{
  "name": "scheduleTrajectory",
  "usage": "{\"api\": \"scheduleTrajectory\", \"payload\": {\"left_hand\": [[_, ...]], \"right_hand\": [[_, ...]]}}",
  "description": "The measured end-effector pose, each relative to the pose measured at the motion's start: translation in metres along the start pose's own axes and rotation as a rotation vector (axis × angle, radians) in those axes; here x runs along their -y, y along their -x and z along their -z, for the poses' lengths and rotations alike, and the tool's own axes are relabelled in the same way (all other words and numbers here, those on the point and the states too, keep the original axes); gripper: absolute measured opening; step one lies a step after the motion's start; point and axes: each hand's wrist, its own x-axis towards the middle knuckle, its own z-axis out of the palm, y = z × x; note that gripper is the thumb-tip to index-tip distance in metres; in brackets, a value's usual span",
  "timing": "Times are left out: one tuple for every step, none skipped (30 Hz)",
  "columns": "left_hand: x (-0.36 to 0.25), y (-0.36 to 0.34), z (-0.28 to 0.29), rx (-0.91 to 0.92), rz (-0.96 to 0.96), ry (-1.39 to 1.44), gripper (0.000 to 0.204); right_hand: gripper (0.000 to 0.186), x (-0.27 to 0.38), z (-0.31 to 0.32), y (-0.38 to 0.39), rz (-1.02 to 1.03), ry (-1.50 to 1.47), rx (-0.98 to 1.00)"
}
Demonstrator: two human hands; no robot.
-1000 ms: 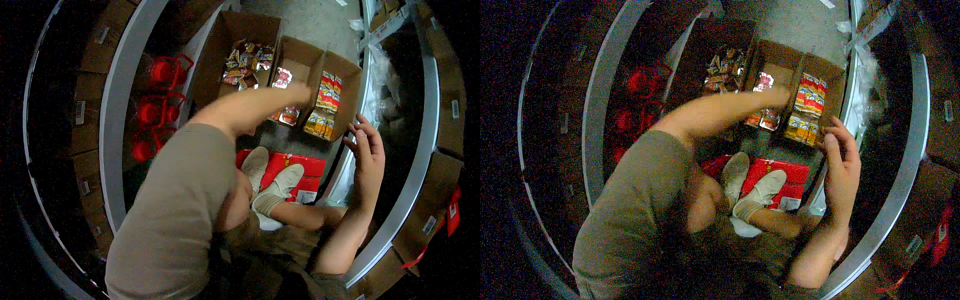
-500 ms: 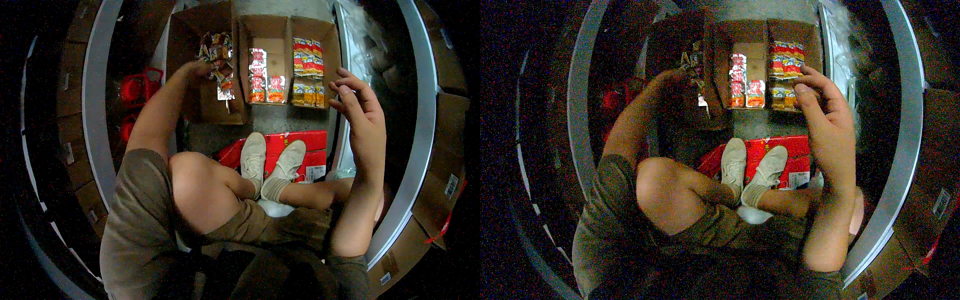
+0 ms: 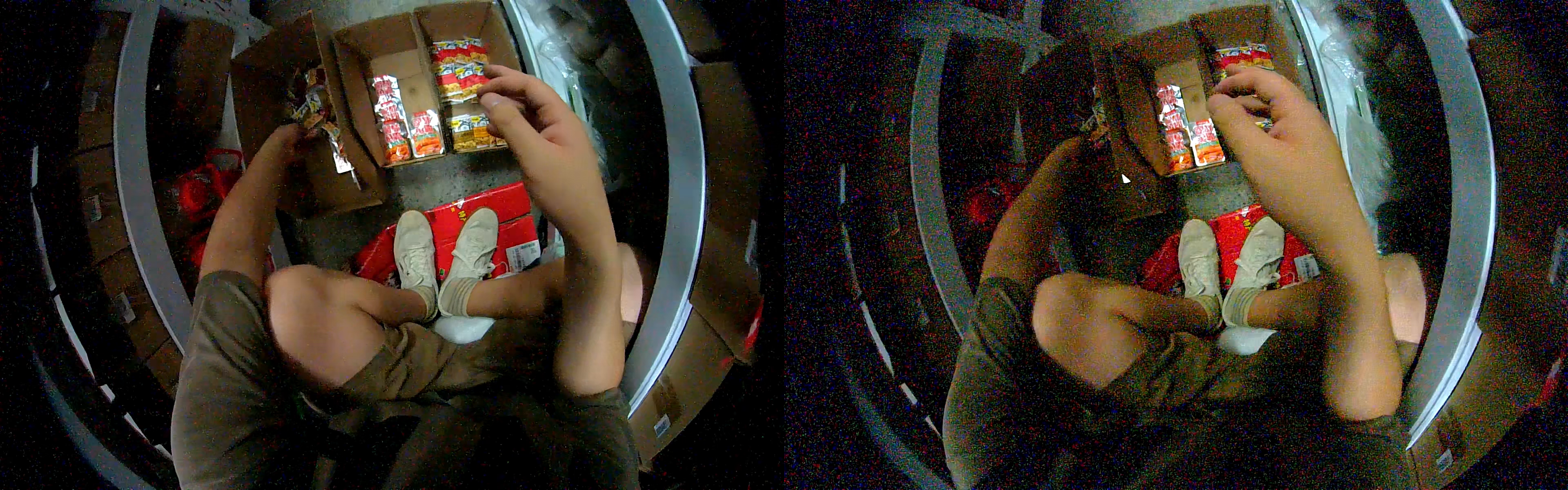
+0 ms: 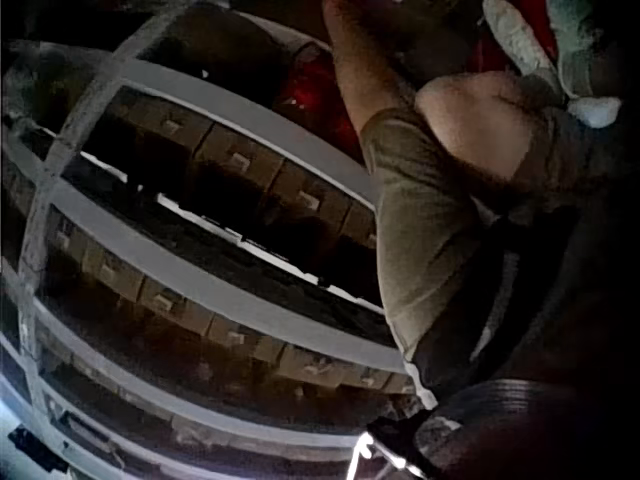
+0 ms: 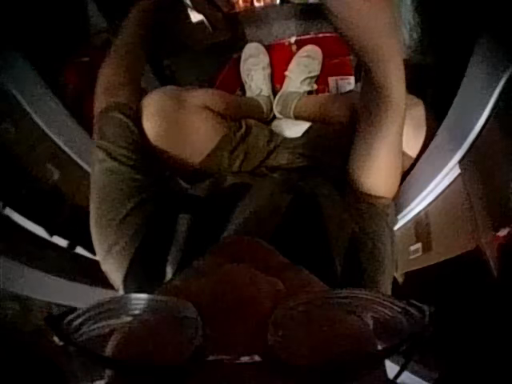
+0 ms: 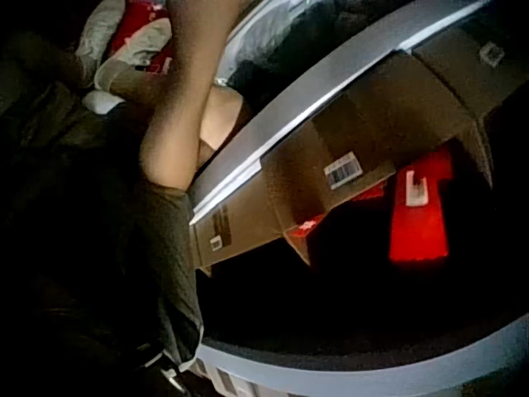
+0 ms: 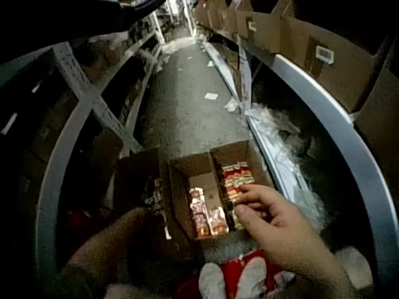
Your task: The person sits on the floor and sorts small snack packets from a cardboard box into two separate piles. They pick up individual packets, briefly inspect them, and place them into either a left or right pile within the box.
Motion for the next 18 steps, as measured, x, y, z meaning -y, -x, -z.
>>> {"api": "scheduleTrajectory", "payload": {"left_hand": [[-0.007,0.006,0.005,0.023,-0.036,-0.072,0.020],[-0.015,0.011,0.008,0.011,-0.024,-0.161,0.020],[-0.019,0.017,0.011,0.001,-0.006,-0.247,0.021],[-0.022,0.023,0.048,-0.098,0.061,-0.331,0.023],[-0.027,0.032,0.060,-0.161,0.133,-0.421,0.025],[-0.029,0.046,0.076,-0.172,0.087,-0.704,0.026],[-0.041,0.059,0.050,-0.168,-0.044,-1.016,0.025],[-0.049,0.081,0.027,-0.230,-0.237,-1.292,0.023],[-0.052,0.110,0.018,-0.323,-0.393,-1.447,0.022],[-0.057,0.140,0.013,-0.426,-0.531,-1.534,0.021],[-0.060,0.173,0.010,-0.529,-0.652,-1.561,0.020],[-0.064,0.206,0.004,-0.622,-0.749,-1.531,0.019],[-0.074,0.245,-0.012,-0.708,-0.823,-1.437,0.019],[-0.080,0.295,-0.031,-0.793,-0.871,-1.327,0.019],[-0.082,0.334,-0.039,-0.878,-0.907,-1.211,0.019],[-0.082,0.357,-0.030,-0.816,-0.982,-1.098,0.020],[-0.085,0.371,-0.027,-0.732,-1.072,-0.981,0.020],[-0.089,0.384,-0.024,-0.644,-1.160,-0.864,0.020]], "right_hand": [[0.025,0.001,0.000,0.001,0.032,0.012,-0.001],[0.025,0.002,0.001,0.001,0.027,0.012,0.010],[0.025,0.001,0.001,0.002,0.023,0.012,0.024],[0.025,0.007,0.001,0.003,0.044,-0.022,0.074],[0.025,0.006,-0.001,0.004,0.088,-0.022,0.072],[0.024,0.007,-0.003,0.006,0.133,-0.027,0.076],[0.023,0.001,-0.001,0.006,0.157,0.004,0.037],[0.024,-0.002,0.002,0.007,0.166,0.034,0.022],[0.024,-0.001,0.004,0.010,0.144,0.017,0.032],[0.024,0.005,0.005,0.012,0.131,0.004,0.044],[0.024,0.009,0.005,0.013,0.119,-0.011,0.060],[0.023,0.011,0.004,0.016,0.139,-0.034,0.050],[0.023,0.011,0.006,0.017,0.159,-0.050,0.029],[0.023,0.010,0.005,0.018,0.182,-0.070,0.019],[0.023,0.012,0.004,0.022,0.229,-0.058,0.046],[0.022,0.015,0.001,0.025,0.282,-0.053,0.082],[0.022,0.015,0.001,0.027,0.329,-0.032,0.101],[0.024,0.008,0.001,0.027,0.350,-0.057,0.102]]}}
